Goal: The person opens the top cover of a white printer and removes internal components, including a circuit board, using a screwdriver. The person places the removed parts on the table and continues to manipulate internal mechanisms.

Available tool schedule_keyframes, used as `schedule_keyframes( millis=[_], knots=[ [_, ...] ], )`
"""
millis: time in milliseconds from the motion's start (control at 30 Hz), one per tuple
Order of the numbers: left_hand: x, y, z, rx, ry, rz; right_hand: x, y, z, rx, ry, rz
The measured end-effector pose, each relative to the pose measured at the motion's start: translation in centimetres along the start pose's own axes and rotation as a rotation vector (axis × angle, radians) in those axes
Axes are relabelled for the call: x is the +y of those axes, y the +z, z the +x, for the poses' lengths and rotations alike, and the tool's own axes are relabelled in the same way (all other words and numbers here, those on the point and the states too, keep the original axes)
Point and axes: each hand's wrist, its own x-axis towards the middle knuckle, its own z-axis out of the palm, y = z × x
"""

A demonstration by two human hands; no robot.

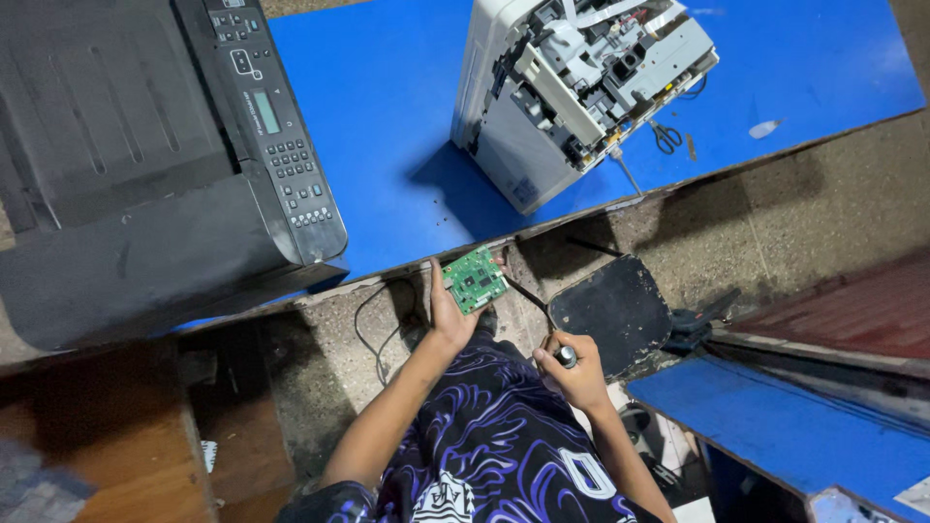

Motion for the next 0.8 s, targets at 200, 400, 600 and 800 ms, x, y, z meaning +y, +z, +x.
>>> schedule_keyframes(
  millis=[200, 400, 600, 800],
  knots=[
    [1.9, -4.5, 2.9, 0.322, -0.007, 0.046, -0.3, 2.3, -0.8, 0.004, -0.127, -0.018],
    [5.3, -7.4, 3.8, 0.485, 0.086, 0.272, -0.1, 4.6, -1.6, 0.041, -0.178, -0.215],
    [7.7, -8.3, 4.0, 0.541, 0.059, 0.251, 0.3, 6.4, -2.0, 0.017, -0.145, -0.195],
    [8.1, -8.1, 4.5, 0.613, 0.058, 0.105, 0.4, 7.8, -2.1, 0.028, -0.158, -0.322]
  ],
)
